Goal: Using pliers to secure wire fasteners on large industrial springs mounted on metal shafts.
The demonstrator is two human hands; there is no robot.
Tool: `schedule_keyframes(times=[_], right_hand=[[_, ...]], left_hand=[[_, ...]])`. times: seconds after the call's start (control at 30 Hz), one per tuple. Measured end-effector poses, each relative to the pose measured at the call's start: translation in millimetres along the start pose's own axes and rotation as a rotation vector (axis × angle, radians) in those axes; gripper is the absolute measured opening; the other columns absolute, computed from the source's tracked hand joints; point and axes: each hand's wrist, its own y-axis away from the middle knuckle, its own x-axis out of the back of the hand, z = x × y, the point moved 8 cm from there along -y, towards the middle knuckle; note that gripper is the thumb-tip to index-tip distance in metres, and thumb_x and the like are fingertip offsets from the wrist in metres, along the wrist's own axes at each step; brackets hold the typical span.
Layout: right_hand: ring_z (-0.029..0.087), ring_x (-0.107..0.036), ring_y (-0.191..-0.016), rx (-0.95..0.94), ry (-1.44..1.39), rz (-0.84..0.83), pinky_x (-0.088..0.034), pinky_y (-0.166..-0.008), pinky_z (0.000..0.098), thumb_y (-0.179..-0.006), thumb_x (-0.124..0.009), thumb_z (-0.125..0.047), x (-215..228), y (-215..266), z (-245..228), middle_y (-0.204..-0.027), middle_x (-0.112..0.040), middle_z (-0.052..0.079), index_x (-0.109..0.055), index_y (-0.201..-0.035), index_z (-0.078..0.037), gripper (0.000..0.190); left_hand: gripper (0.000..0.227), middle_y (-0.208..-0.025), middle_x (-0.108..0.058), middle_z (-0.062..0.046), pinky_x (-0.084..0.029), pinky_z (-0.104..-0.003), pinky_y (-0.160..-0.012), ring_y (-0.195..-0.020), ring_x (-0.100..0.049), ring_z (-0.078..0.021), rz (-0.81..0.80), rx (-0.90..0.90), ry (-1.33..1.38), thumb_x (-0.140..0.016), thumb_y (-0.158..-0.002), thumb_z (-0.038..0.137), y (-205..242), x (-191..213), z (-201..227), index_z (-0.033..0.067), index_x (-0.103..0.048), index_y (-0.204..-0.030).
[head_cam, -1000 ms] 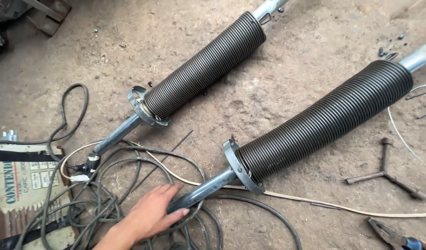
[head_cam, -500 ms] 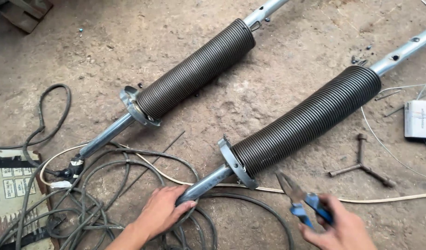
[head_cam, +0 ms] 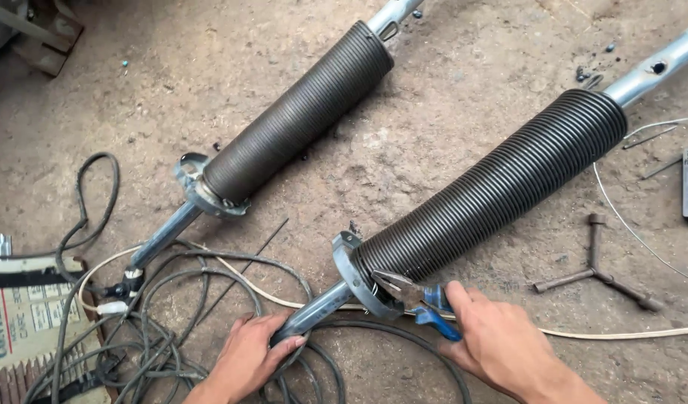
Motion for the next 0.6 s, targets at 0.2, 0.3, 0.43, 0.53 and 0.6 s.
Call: schedule_keyframes(times=[0.2,0.3,0.43,0.53,0.6], right_hand=[[0.015,-0.079,-0.056,0.153,-0.407,0.379,-0.067,-0.052,0.0295,-0.068,-0.088,-0.036,13,9,-5,-0.081,-0.077,-0.003,-0.055,-0.109,-0.016,0.056],[0.019,-0.075,-0.071,0.027,0.097,-0.058,-0.065,-0.064,0.0340,-0.084,-0.079,-0.045,13,3,-8,-0.089,-0.070,0.000,-0.040,-0.110,-0.019,0.054],[0.011,-0.067,-0.045,0.076,-0.325,0.344,-0.062,-0.044,0.0271,-0.073,-0.086,-0.039,41,5,0,-0.073,-0.070,-0.004,-0.051,-0.102,-0.018,0.050],[0.011,-0.082,-0.075,-0.002,-0.235,-0.023,-0.072,-0.074,0.0253,-0.080,-0.083,-0.036,26,5,-15,-0.092,-0.078,-0.010,-0.052,-0.102,-0.024,0.039],[0.030,-0.075,-0.075,0.146,0.100,0.062,-0.061,-0.068,0.0441,-0.077,-0.081,-0.038,33,5,-21,-0.092,-0.069,0.004,-0.044,-0.107,-0.018,0.052]], left_hand=[[0.050,-0.112,-0.081,0.005,-0.032,-0.051,-0.117,-0.102,-0.074,-0.0201,0.062,-0.018,-0.012,-0.065,-0.090,0.050,-1,-2,1,0.0222,-0.063,-0.132],[0.052,-0.115,-0.080,0.004,-0.031,-0.053,-0.118,-0.103,-0.074,-0.0216,0.081,-0.008,-0.020,-0.067,-0.090,0.049,-1,0,4,0.0195,-0.064,-0.133],[0.052,-0.112,-0.081,0.007,-0.029,-0.051,-0.121,-0.104,-0.074,-0.0186,0.077,0.025,-0.032,-0.065,-0.089,0.052,-3,-6,0,0.0230,-0.064,-0.133],[0.050,-0.115,-0.081,0.008,-0.029,-0.051,-0.121,-0.105,-0.074,-0.0177,0.067,0.048,-0.016,-0.065,-0.090,0.051,4,-6,0,0.0229,-0.065,-0.131],[0.053,-0.117,-0.079,0.004,-0.032,-0.045,-0.118,-0.107,-0.071,-0.0231,0.116,-0.007,-0.034,-0.065,-0.089,0.051,2,-5,2,0.0188,-0.064,-0.131]])
